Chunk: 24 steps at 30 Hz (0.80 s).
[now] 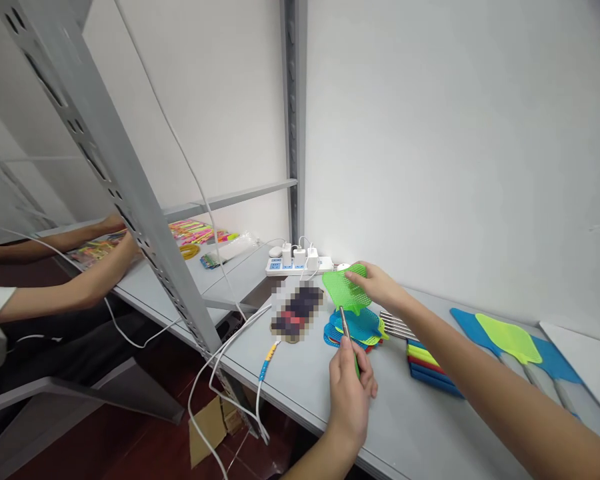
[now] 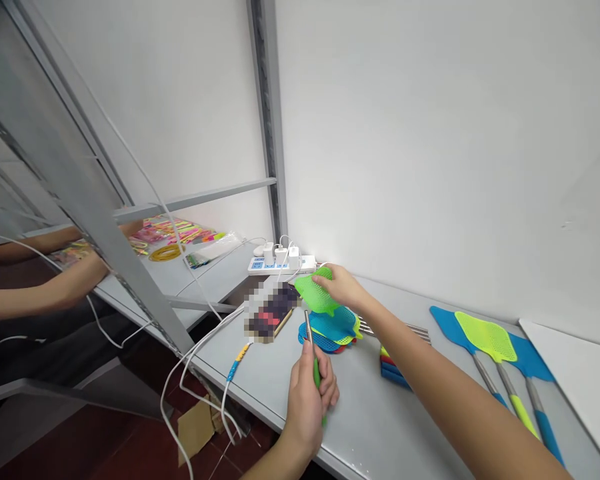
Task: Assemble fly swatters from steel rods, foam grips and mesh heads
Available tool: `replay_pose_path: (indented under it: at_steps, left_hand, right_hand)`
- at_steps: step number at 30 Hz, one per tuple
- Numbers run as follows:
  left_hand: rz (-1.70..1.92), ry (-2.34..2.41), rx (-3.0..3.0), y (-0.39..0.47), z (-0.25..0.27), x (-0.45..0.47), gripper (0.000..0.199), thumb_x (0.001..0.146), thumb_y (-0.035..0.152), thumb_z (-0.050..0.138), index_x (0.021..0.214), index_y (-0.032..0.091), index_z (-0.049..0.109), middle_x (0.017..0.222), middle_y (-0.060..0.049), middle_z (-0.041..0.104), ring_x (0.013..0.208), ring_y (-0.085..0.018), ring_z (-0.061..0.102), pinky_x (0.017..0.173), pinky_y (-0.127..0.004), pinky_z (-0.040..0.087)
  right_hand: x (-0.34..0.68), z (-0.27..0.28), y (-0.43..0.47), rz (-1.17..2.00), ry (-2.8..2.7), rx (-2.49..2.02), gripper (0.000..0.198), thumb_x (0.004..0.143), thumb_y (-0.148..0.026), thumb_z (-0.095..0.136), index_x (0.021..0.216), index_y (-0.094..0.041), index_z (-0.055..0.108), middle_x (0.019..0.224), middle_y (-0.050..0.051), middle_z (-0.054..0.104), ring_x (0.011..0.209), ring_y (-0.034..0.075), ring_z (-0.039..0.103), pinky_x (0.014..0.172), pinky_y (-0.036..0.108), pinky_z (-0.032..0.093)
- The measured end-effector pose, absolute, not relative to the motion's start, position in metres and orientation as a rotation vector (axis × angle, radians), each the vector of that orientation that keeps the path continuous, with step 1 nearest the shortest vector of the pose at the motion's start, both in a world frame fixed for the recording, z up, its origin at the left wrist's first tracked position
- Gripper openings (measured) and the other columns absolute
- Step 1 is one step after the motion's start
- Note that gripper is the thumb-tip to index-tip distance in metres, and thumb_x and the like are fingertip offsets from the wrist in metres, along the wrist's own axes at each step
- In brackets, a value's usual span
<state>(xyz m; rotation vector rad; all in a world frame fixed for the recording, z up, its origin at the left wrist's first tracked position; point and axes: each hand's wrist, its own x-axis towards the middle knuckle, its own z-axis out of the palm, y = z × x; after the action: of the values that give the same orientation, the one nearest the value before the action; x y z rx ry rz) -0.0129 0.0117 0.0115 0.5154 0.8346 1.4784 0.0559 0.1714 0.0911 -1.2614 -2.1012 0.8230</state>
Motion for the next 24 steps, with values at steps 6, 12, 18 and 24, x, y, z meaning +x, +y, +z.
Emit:
replay_pose_path:
  at_steps: [6,12,18,24]
  left_hand:
    - [1.737,0.618,0.686,0.064,0.07,0.026,0.041,0.091,0.061,0.043,0.084,0.021,0.048,0.056,0.009,0.038,0.036,-0.004,0.031,0.043,-0.019,0.036]
    - [1.517,0.489,0.808,0.105,0.1,0.078,0.03,0.09,0.053,0.049,0.091,0.023,0.046,0.059,0.011,0.041,0.032,-0.004,0.029,0.039,-0.02,0.039]
    - [0.993,0.485,0.722,0.098,0.059,0.101,0.049,0.088,0.066,0.039,0.066,0.022,0.035,0.047,0.01,0.035,0.026,-0.006,0.022,0.03,-0.022,0.035]
    - [0.286,0.353,0.677,0.076,0.027,0.102,0.055,0.091,0.065,0.032,0.063,0.019,0.042,0.051,0.006,0.046,0.023,-0.004,0.026,0.027,-0.022,0.04]
  right_hand:
    - [0.126,0.133,0.127,0.738,-1.722,-1.158,0.04,0.084,-0.054,0.058,0.1,-0.018,0.06,0.084,0.002,0.061,0.073,0.015,0.056,0.062,0.026,0.044]
    - [0.228,0.128,0.089,0.747,-1.098,-1.314,0.041,0.073,-0.054,0.072,0.1,-0.024,0.065,0.085,0.003,0.067,0.065,0.018,0.06,0.052,0.029,0.05]
    - [0.313,0.077,0.072,0.958,-0.485,-1.169,0.024,0.074,-0.042,0.075,0.085,-0.024,0.063,0.072,-0.001,0.06,0.047,0.011,0.05,0.035,0.023,0.042]
    - [0.315,0.048,0.055,1.249,-0.333,-0.943,0.045,0.079,-0.043,0.071,0.061,-0.022,0.036,0.048,-0.011,0.023,0.038,0.005,0.017,0.03,0.019,0.023]
